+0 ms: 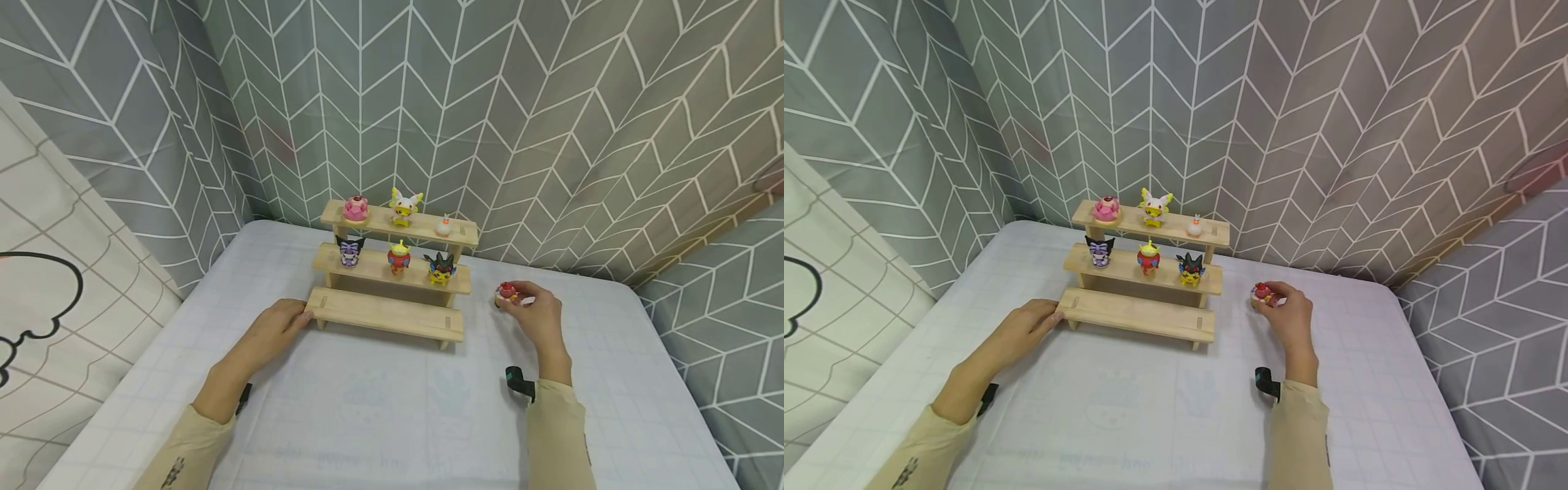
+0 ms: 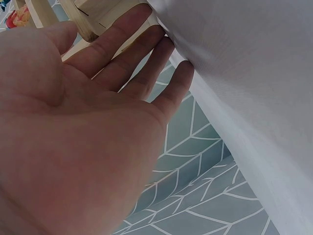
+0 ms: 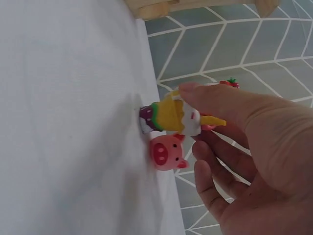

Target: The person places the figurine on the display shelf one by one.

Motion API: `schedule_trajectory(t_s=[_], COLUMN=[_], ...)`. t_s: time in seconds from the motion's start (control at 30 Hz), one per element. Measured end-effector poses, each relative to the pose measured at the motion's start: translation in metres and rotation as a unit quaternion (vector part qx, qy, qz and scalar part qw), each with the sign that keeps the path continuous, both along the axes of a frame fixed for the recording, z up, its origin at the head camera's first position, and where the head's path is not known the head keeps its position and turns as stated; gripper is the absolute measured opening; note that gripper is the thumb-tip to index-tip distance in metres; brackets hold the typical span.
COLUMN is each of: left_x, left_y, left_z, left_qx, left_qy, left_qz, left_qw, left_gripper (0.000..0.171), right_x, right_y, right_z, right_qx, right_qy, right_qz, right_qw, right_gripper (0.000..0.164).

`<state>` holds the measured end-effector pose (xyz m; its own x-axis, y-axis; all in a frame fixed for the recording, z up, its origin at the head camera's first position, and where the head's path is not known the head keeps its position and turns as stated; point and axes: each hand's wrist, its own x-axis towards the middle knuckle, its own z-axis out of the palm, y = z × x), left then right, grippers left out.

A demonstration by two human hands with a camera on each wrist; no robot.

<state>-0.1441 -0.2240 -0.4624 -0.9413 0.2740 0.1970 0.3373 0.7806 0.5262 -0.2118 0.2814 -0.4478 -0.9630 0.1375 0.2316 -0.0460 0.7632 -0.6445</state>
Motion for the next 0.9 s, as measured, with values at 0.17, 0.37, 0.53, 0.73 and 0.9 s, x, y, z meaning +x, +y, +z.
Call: schedule_trajectory(t_s=[0.17,0.37,0.53,0.73,0.9], left_x=[0.001,0.001,0.002,0.003,0.002], left_y=[0.000,0.001,0.001,0.000,0.001], left_z=[0.000,0.001,0.002,0.002,0.002], left_qx=[-0.001,0.000,-0.002,-0.001,-0.001], left_qy=[-0.004,0.001,-0.001,-0.002,0.003], left_qz=[0.001,0.001,0.003,0.005,0.003], left_qw=[1.0000,1.0000,1.0000,1.0000,1.0000], left_gripper=[0.024,0.025,0.026,0.025,0.025], right_x=[-0.001,-0.002,-0.003,-0.001,0.005], right_y=[0.000,0.000,-0.002,-0.004,-0.010], right_z=[-0.005,-0.008,-0.008,-0.005,0.003], right_qx=[-0.001,-0.015,-0.015,-0.034,-0.046], right_qy=[-0.017,-0.015,-0.009,-0.003,0.021], right_qz=[0.001,0.002,0.000,0.012,0.024], right_qw=[1.000,1.000,1.000,0.999,0.998], right_gripper=[0.048,0.047,0.046,0.047,0.046])
